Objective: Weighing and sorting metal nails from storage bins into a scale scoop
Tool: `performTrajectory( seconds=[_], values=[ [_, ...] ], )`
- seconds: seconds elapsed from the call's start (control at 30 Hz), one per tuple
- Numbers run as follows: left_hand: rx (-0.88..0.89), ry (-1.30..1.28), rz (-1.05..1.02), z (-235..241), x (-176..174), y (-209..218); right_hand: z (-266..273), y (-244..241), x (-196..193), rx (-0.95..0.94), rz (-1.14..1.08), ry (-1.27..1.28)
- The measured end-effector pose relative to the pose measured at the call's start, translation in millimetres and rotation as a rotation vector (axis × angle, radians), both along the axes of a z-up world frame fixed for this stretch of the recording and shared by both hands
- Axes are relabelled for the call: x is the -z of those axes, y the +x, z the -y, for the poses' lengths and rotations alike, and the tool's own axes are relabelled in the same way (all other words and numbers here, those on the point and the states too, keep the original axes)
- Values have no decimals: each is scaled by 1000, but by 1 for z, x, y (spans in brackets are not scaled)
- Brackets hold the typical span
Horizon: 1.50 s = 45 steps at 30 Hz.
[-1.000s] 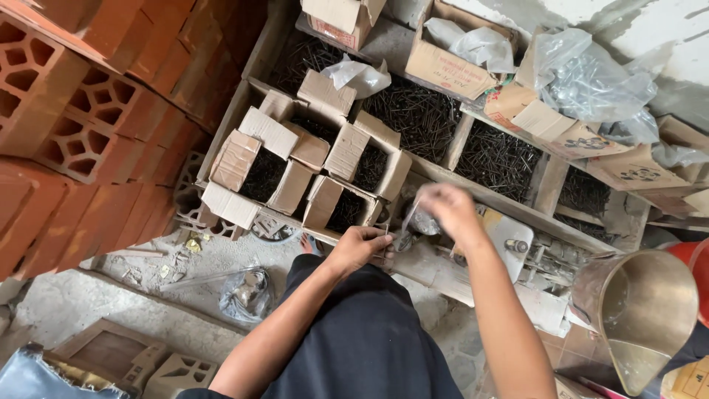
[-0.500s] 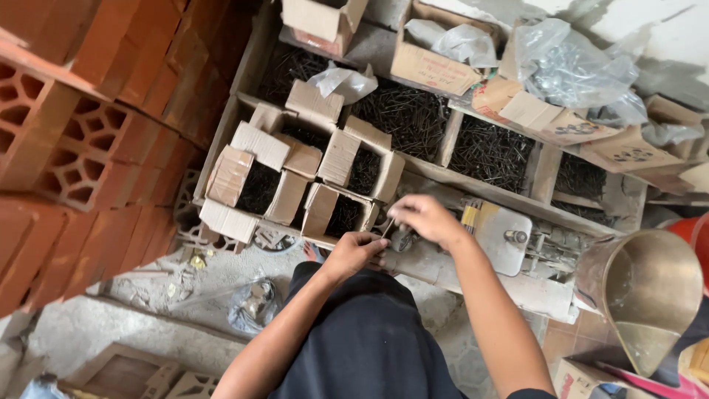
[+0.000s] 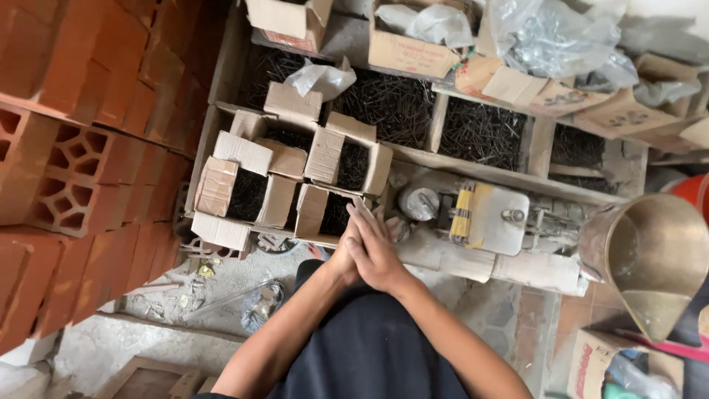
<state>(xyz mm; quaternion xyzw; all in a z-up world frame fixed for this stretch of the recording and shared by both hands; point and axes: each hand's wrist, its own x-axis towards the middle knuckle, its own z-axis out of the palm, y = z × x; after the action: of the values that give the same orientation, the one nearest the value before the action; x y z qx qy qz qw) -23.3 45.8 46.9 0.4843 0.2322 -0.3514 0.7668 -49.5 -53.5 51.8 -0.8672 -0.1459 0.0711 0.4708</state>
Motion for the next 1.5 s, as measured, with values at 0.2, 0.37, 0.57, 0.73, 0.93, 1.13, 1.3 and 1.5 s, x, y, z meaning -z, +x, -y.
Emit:
performTrajectory(
  seconds=[0.2,0.37,0.57,0.73,0.93,1.13,1.3,1.5],
  values=[
    [95,171,252,35,12,14,62,27,27,278,-68,276],
    [117,295,466,72,22,30,60,22,-51,642,-676,1027],
    [20,214,281,127,22,36,113,-10,-55,369,-807,1063],
    [-208,-72,-183,184,-6,6,170,-14,-6,86,-54,319],
    [-285,-190,-201,257,-80,-17,224,-11,-26,235,-189,397],
    [96,433,428,270,-10,-23,246,-28,-67,531,-931,1000],
    [-266,161,40,280,-14,-27,264,-49,-34,108,-609,782],
    [-169,218,152,282,-22,-34,291,-39,-18,234,-529,671]
  ],
)
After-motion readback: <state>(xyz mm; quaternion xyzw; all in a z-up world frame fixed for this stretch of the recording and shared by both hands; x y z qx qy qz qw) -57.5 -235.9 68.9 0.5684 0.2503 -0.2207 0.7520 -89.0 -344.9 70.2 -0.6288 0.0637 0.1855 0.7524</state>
